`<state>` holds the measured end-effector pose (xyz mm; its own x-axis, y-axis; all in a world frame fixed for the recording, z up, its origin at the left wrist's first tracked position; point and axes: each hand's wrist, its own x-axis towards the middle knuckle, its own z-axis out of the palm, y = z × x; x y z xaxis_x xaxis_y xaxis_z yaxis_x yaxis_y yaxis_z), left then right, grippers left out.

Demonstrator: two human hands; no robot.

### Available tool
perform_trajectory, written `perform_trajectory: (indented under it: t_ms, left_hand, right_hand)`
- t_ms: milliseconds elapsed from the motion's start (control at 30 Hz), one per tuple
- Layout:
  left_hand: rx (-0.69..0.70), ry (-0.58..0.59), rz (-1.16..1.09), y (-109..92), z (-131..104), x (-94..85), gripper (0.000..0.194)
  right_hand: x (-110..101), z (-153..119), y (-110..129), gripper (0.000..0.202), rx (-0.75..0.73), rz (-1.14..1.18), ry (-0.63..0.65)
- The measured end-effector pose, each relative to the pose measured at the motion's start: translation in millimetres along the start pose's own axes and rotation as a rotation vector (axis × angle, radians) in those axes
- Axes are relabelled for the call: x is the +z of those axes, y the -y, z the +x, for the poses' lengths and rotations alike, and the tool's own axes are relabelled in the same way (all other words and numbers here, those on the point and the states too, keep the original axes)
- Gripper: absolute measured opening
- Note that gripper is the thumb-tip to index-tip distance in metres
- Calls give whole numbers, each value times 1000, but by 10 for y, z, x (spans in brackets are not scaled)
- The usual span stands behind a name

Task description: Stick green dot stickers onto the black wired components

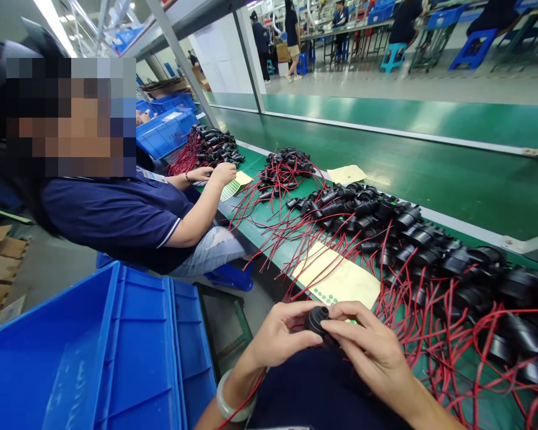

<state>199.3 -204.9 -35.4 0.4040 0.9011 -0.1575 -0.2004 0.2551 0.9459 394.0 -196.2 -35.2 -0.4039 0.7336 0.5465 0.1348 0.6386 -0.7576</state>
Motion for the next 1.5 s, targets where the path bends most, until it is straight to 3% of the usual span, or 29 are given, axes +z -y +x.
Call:
perform_trajectory:
  t_ms: [167, 367, 533, 633, 733, 900, 1033, 1167, 1300, 1400, 1500]
  left_hand:
    - [40, -16, -85, 23, 18, -2, 44]
    - [55, -4, 21, -23, 20, 24, 42]
    - [40, -25, 101, -6, 17, 2, 44]
    - [62, -73, 56, 11, 50, -72, 45]
    - [109, -196, 64, -26, 120, -226, 46]
    - [214, -380, 393, -279, 365, -573, 45]
    - [382, -414, 805, -573, 720, -767, 38]
    - [506, -451, 1153, -801, 1282, -870, 36]
    - [424, -443, 1367, -846, 2081, -900, 37]
    - [354, -423, 1417, -773, 2686, -847, 36]
    - [315, -394, 1437, -675, 3141, -749, 35]
  right_hand:
    - [-18, -38, 0, 29, 58, 64, -8]
    - [59, 46, 63, 7, 260, 178, -118]
    - [71, 51, 55, 6, 310, 185, -36]
    - [-45, -52, -109, 12, 356, 101, 82]
    - [-199, -184, -422, 12, 339, -275, 65]
    - [-243, -291, -898, 16, 349, -513, 57]
    - [-138, -318, -1004, 17, 322, -578, 112]
    - [-136, -412, -993, 12, 278, -612, 139]
    - [-161, -503, -1005, 14, 255, -630, 138]
    - [-158, -514, -1016, 14, 261, -631, 138]
    - [-162, -501, -994, 14, 281, -627, 138]
